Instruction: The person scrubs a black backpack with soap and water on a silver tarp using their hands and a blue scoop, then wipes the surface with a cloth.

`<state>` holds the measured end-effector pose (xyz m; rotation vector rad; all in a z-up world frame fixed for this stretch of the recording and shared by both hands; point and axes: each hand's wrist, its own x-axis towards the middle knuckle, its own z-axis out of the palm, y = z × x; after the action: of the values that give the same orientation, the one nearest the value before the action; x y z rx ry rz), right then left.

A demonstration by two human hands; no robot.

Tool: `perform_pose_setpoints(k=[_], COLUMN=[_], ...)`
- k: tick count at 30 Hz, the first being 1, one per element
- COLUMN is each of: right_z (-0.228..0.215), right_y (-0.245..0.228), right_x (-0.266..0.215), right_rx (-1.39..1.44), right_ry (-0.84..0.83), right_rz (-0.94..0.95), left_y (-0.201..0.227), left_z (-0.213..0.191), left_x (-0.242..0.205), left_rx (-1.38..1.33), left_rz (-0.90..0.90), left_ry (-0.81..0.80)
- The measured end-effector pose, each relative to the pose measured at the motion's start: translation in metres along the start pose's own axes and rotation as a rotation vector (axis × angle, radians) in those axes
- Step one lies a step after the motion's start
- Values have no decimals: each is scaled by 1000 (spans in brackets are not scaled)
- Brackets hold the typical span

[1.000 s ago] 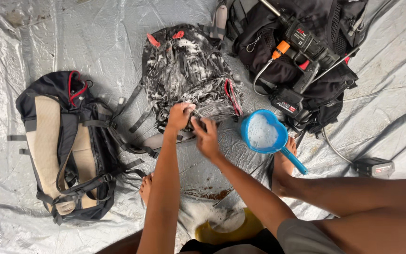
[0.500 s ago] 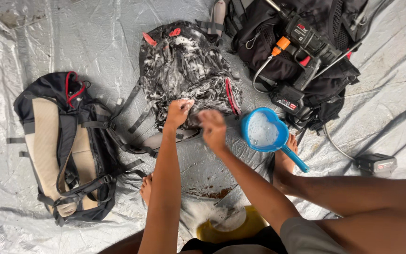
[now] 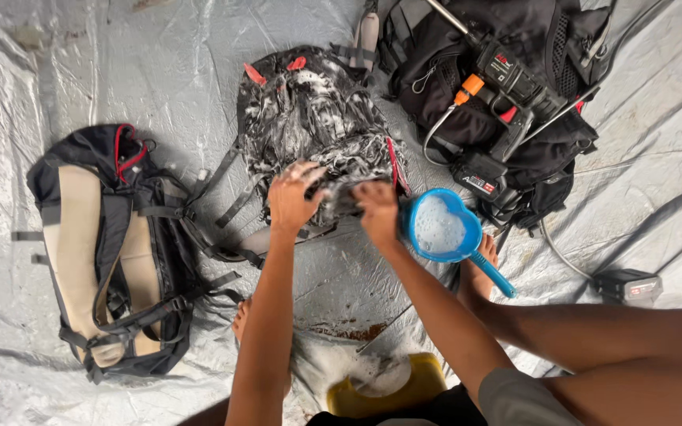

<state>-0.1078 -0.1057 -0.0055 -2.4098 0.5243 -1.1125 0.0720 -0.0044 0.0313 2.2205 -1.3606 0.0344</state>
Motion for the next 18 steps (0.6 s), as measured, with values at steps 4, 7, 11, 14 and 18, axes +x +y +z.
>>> perform_pose_setpoints(k=[4,7,11,14,18], right_z=[8,29,-21,-3,8], right_y=[-8,-34,18,-41,-48], right_x=[-11,-13,10,-12,-17], right_rx=[-69,52,-22,164,250], right_ry=[103,68,78,124,-53], right_rz=[140,65,180,198,-17], left_y=[1,-4,-3,-2,4], left_z=[-10,-6,-7,0,-4], left_x=[-11,-4,1,4,-1], left_rx=[14,60,62,110,192], left_rz=[111,75,53,45,-38], left_ry=[-287,-375,-418,-388,-356])
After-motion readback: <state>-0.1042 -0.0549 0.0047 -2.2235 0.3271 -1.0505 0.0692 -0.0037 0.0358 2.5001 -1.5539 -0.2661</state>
